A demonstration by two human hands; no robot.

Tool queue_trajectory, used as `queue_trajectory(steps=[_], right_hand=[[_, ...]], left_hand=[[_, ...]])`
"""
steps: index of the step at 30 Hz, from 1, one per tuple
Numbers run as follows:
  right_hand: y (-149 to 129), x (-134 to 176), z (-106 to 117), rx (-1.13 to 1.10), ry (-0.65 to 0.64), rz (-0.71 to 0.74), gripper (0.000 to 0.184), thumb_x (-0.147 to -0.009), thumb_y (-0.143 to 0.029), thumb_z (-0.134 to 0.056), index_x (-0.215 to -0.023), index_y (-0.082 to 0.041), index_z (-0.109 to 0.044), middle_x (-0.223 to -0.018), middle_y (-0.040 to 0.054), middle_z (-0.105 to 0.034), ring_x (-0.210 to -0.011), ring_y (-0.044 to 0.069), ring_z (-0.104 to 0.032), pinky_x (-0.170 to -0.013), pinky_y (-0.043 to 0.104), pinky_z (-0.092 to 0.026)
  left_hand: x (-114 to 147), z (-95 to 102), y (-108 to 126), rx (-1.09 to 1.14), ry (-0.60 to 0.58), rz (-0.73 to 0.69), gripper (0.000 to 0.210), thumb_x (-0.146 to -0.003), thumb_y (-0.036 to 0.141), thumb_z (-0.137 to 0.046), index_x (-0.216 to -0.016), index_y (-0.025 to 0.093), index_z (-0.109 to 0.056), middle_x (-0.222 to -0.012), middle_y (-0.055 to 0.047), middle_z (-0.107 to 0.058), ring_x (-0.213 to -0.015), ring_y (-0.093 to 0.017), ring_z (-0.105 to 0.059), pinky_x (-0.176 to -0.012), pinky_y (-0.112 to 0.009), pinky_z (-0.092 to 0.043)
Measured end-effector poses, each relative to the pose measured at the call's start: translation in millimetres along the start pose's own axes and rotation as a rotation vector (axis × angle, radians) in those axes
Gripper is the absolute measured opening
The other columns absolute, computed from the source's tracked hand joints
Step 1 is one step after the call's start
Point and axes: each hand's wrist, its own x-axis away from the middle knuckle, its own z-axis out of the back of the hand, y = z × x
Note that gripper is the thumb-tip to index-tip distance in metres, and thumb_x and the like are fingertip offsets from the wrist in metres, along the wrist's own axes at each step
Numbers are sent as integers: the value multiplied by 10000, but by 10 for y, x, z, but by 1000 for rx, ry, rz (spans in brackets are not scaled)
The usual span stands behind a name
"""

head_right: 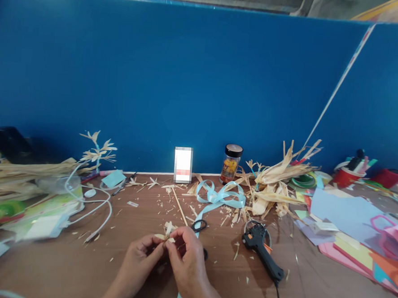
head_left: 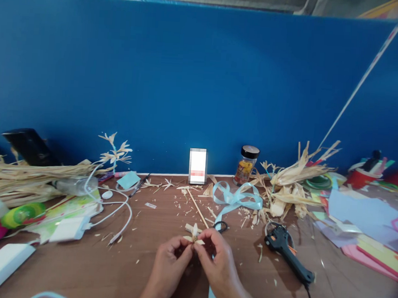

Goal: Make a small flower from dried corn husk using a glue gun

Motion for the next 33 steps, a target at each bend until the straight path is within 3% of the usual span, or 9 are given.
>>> queue_trajectory(steps=[10,13,20,28,33], right_hand=[[12,-20,8,60,24,61,37,-736,-187,-550,-745,-187,-513,-677,-19,-509,-573,115,-480,-529,204,-398],[-3,-16,26,54,22,41,130,-723,-181,-557,-842,-190,-505,-699,-17,-518,-568,114,-480,-516,201,-404],[-31,-30,59,165,7,222,175,-696,-89,-524,-839,-191,-531,-860,30,-515,-703,137,-502,-581,215,-413],[-57,-2,62,159,-46,255,138,-726,-98,-496,-824,-184,-542,-886,46,-509,-752,145,-516,-611,220,-420],[-91,1,74,-32,-20,128,118,-810,-219,-452,-909,-185,-505,-824,31,-539,-658,125,-516,-593,222,-426]], left_hand=[[4,-6,56,-22,9,-15,192,-734,305,-561,-652,134,-590,-584,-6,-580,-544,-123,-504,-522,-200,-399],[5,-4,53,-141,52,-65,173,-733,286,-552,-650,144,-607,-607,-18,-603,-575,-143,-533,-546,-213,-411],[4,8,42,-414,106,-247,139,-721,198,-536,-620,167,-626,-594,-14,-602,-584,-154,-546,-565,-220,-401],[34,7,91,-377,51,-235,127,-729,200,-533,-644,163,-620,-622,-22,-607,-617,-164,-552,-595,-229,-403],[-13,23,87,-120,-19,-97,158,-747,264,-545,-658,158,-620,-613,-13,-592,-598,-141,-521,-579,-216,-399]])
